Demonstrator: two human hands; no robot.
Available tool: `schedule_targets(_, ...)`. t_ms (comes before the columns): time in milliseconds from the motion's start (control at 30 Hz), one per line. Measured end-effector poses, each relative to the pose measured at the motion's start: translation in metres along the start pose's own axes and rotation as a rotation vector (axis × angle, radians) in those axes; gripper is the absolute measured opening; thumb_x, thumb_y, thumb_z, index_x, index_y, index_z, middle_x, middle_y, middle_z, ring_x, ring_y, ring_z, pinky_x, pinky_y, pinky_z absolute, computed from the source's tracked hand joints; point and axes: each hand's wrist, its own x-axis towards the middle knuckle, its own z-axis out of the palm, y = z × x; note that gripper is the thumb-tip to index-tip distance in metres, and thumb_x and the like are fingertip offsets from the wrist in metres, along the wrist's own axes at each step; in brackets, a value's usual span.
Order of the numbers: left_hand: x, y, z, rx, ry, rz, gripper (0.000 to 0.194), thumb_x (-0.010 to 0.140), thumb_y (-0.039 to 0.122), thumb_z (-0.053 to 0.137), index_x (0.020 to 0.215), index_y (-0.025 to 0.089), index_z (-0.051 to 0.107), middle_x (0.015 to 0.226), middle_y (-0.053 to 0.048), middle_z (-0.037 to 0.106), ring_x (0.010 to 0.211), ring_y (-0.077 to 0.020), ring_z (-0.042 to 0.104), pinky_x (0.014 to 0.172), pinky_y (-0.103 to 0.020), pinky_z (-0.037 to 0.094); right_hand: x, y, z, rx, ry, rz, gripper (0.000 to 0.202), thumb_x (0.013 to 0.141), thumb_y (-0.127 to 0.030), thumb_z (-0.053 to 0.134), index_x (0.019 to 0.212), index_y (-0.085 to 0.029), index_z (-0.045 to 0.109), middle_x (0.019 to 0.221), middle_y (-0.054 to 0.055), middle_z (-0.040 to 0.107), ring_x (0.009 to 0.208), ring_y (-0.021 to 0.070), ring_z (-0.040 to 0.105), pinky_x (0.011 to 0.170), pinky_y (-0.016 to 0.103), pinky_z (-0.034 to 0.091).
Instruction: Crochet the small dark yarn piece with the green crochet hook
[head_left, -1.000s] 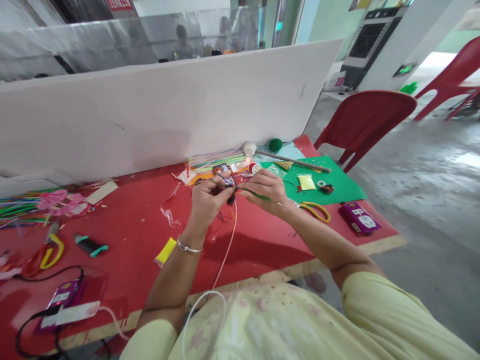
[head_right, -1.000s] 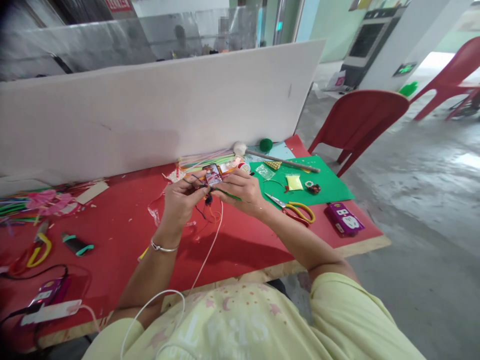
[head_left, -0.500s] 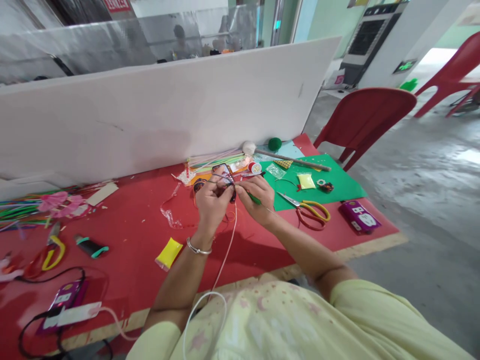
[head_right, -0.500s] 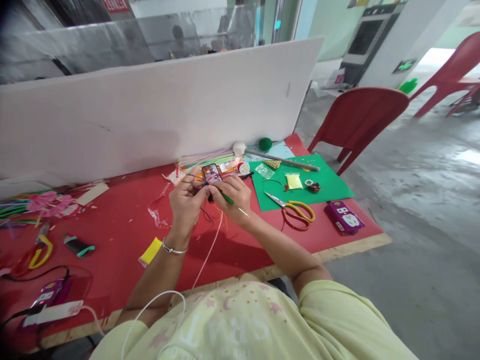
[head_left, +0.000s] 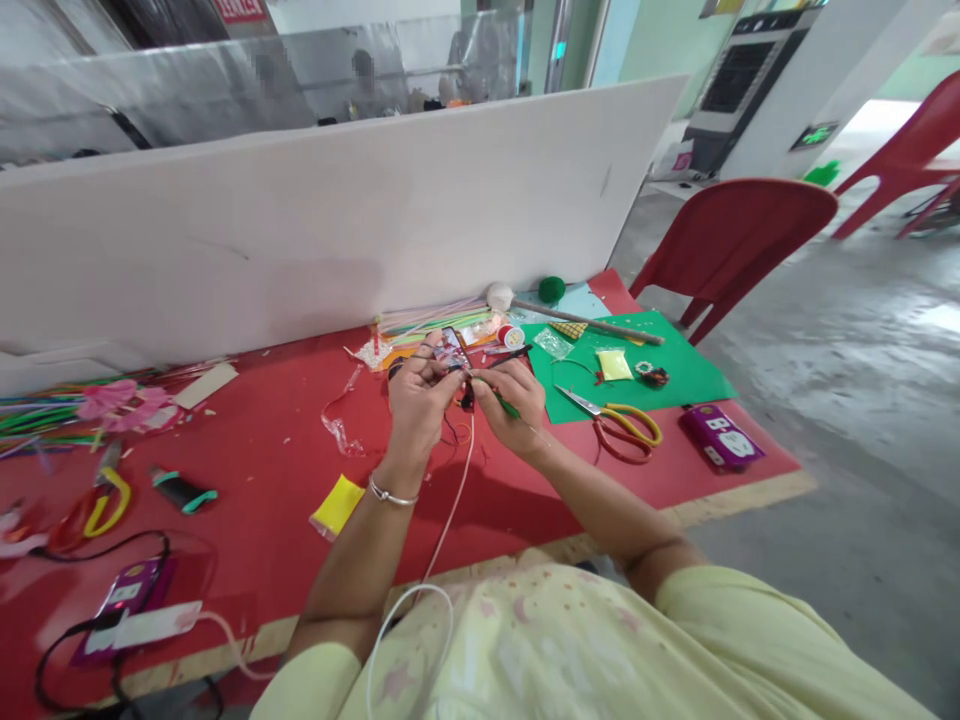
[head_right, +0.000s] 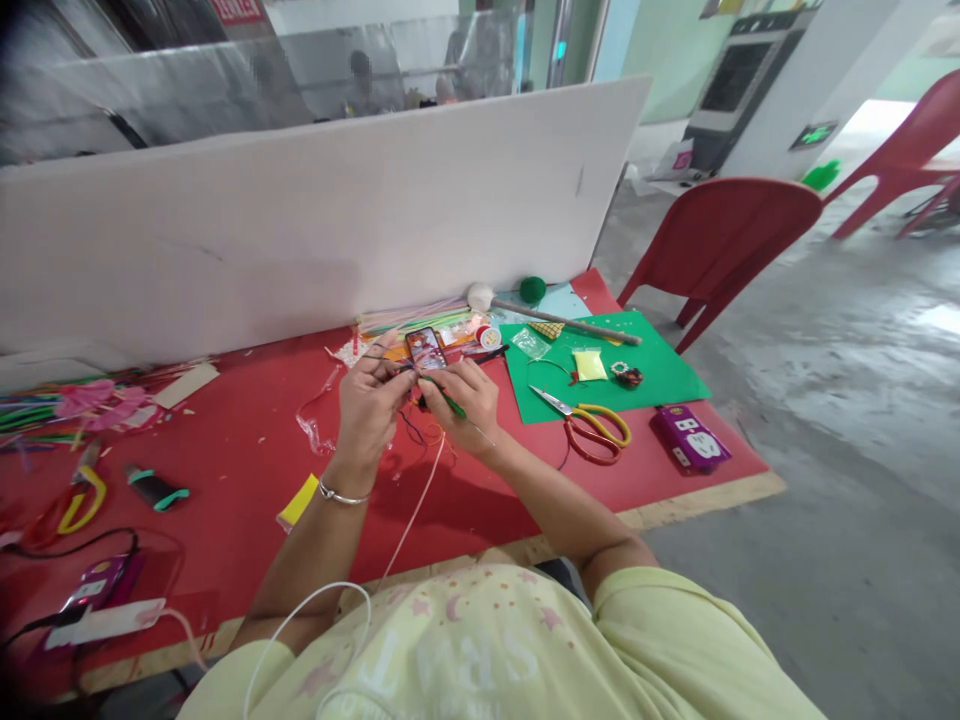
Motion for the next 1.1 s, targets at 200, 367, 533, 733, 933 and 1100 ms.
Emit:
schedule_targets(200,0.001,0.004,-0.002,0.026,-0.033,-0.02,0.077,0.066,0.021,0.091,0.14,0.022,0.07,0.071,0.008,0.059,0.054,-0.0043,0.047,0.05,-0.017,0.035,-0.002,-0.002,-0.006,0.061,-0.02,0.122,0.016,0.101,-0.027,0.064,0.102,-0.022,0.08,0.088,0.007,0.077,0.079,0.0178,0.07,0.072,0.033,0.058)
schedule_targets(367,0.002,0.009,-0.003,0.026,-0.125,-0.076,0.07,0.066,0.02,0.09,0.134,0.018,0.072,0.067,0.008,0.057,0.05,-0.0048,0.041,0.048,-0.019,0.033,0.006,0.007,-0.01,0.087,-0.083,0.106,0.017,0.101,-0.031,0.065,0.099,-0.022,0.08,0.085,0.005,0.077,0.076,0.0174,0.069,0.074,0.035,0.058)
schedule_targets(533,-0.001,0.004,0.004,0.169,0.011,0.107,0.063,0.066,0.013,0.087,0.127,0.023,0.076,0.07,0.007,0.062,0.057,-0.0053,0.048,0.054,-0.017,0.04,0.004,0.01,-0.002,-0.063,-0.112,0.003,0.013,0.098,-0.028,0.071,0.107,-0.024,0.079,0.092,0.007,0.08,0.082,0.0203,0.07,0.078,0.038,0.057)
schedule_targets(733,0.003,0.019,0.004,-0.27,-0.151,-0.251,0.067,0.057,0.018,0.093,0.121,0.02,0.077,0.06,0.01,0.052,0.041,-0.0004,0.032,0.039,-0.015,0.024,0.002,0.017,0.006,-0.053,0.013,-0.141,0.027,0.098,-0.04,0.071,0.122,-0.029,0.076,0.094,0.006,0.08,0.082,0.0218,0.074,0.078,0.041,0.06)
schedule_targets(933,0.013,0.035,-0.023,-0.171,-0.302,-0.373,0.062,0.053,0.01,0.095,0.113,0.015,0.079,0.058,0.008,0.058,0.037,0.0002,0.035,0.036,-0.014,0.024,0.034,0.032,-0.021,0.1,-0.274,-0.362,0.031,0.094,-0.032,0.077,0.124,-0.024,0.075,0.096,0.005,0.081,0.085,0.0181,0.076,0.083,0.035,0.064)
schedule_targets(1100,0.013,0.034,-0.023,-0.13,-0.29,-0.322,0.062,0.054,0.01,0.096,0.114,0.014,0.079,0.058,0.008,0.056,0.039,-0.0002,0.037,0.037,-0.014,0.027,0.044,0.028,-0.036,-0.031,-0.342,-0.462,0.03,0.094,-0.026,0.077,0.123,-0.024,0.073,0.096,0.004,0.082,0.087,0.0191,0.077,0.083,0.035,0.067)
